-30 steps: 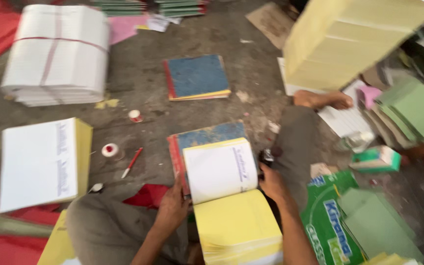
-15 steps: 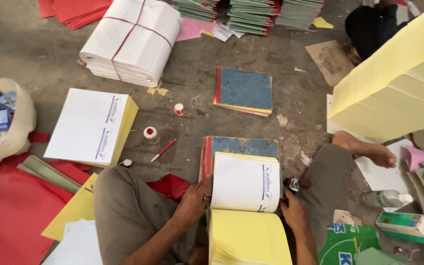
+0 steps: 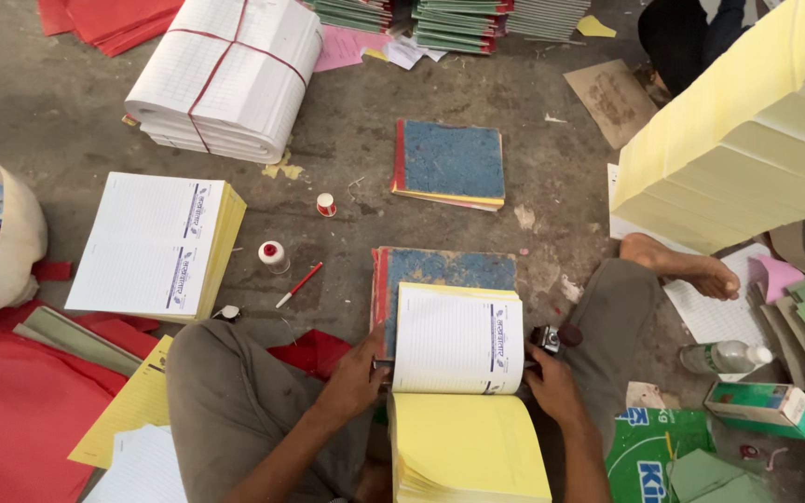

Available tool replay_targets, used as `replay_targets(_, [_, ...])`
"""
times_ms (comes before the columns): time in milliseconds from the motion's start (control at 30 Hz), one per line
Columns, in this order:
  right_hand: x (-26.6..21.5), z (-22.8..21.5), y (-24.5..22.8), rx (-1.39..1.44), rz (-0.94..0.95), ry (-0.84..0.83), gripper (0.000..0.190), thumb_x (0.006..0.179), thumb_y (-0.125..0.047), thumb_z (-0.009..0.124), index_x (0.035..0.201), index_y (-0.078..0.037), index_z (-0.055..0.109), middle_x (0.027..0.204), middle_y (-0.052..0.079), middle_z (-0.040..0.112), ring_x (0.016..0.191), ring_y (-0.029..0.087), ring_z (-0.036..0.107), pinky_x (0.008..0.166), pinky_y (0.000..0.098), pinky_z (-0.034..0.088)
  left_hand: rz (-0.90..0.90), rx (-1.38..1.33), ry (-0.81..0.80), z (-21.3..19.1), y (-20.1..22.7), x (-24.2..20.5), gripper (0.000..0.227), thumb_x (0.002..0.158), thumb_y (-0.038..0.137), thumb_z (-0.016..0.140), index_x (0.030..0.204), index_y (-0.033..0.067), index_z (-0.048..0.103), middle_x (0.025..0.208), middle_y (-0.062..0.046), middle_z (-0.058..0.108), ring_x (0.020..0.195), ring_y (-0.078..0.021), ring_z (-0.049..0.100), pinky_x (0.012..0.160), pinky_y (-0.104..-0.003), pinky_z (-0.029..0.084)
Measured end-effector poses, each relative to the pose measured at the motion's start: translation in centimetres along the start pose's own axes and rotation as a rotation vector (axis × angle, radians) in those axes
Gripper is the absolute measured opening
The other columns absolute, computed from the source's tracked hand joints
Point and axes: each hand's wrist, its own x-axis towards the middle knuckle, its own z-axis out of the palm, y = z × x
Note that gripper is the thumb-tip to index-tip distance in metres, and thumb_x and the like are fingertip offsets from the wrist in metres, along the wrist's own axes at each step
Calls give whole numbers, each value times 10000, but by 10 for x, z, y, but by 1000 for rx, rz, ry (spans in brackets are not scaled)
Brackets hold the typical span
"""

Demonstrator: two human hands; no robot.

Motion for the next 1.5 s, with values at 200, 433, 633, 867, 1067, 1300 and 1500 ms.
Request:
replay_targets(200, [4, -11, -3, 3, -2, -59, 533, 836, -25, 684, 1361, -98, 626, 1060, 202, 778, 950, 284, 777, 825, 378, 585, -70, 33, 43, 8, -6, 2, 713, 854, -31, 660, 1520, 71, 423, 1241, -279, 657, 1116, -459, 634, 917, -491, 524])
replay_targets(433, [6, -13, -17, -46, -23, 4, 412, 843, -51, 687, 1254, -72, 702, 1042, 230, 758, 941, 362, 751, 802, 410, 575, -123, 79, 29, 7, -2, 4, 687, 867, 14, 690, 1505, 83, 443, 1248, -257, 663, 1089, -459, 632, 888, -501, 519])
replay_targets(633, [4, -8, -21, -49, -31, 61, 404, 831, -42, 666, 1230, -86, 713, 988, 242, 745, 922, 383, 747, 760, 425, 580, -70, 78, 64, 5, 3, 5, 673, 857, 5, 696, 1482, 56, 452, 1260, -262, 651, 1090, -460, 634, 890, -500, 522])
replay_targets(867, [1, -10, -43, -84, -29, 109, 388, 839, -58, 689, 1222, -105, 719, 988, 230, 745, 909, 381, 747, 761, 435, 585, -152, 101, 50, 1, 20, 7, 702, 866, -20, 655, 1521, 68, 420, 1244, -262, 659, 1085, -440, 636, 901, -494, 521])
replay_targets(1067, [-16, -32, -112, -220, -142, 342, 613, 946, -211, 681, 1508, -63, 485, 1285, 265, 639, 1133, 435, 628, 937, 482, 494, 51, 382, 116, -14, 46, 15, 679, 864, 26, 614, 1500, -52, 389, 1452, -358, 453, 1251, -507, 512, 1040, -518, 453])
replay_targets(1300, [20, 51, -186, -573, -276, 48, 932, 933, -627, 539, 1605, -75, 205, 1665, 255, 77, 1507, 506, 87, 1154, 675, 106, 312, 392, 124, 15, 62, 56, 588, 938, 89, 568, 1492, -47, 423, 1519, -328, 425, 1412, -493, 395, 1170, -542, 323])
replay_targets(1500, [22, 82, -172, -595, -299, 71, 922, 947, -657, 496, 1610, -80, 216, 1676, 245, 84, 1525, 496, 66, 1167, 693, 43, 219, 308, 80, 14, 33, 46, 562, 973, 89, 557, 1493, -68, 412, 1544, -340, 383, 1432, -502, 369, 1187, -533, 315])
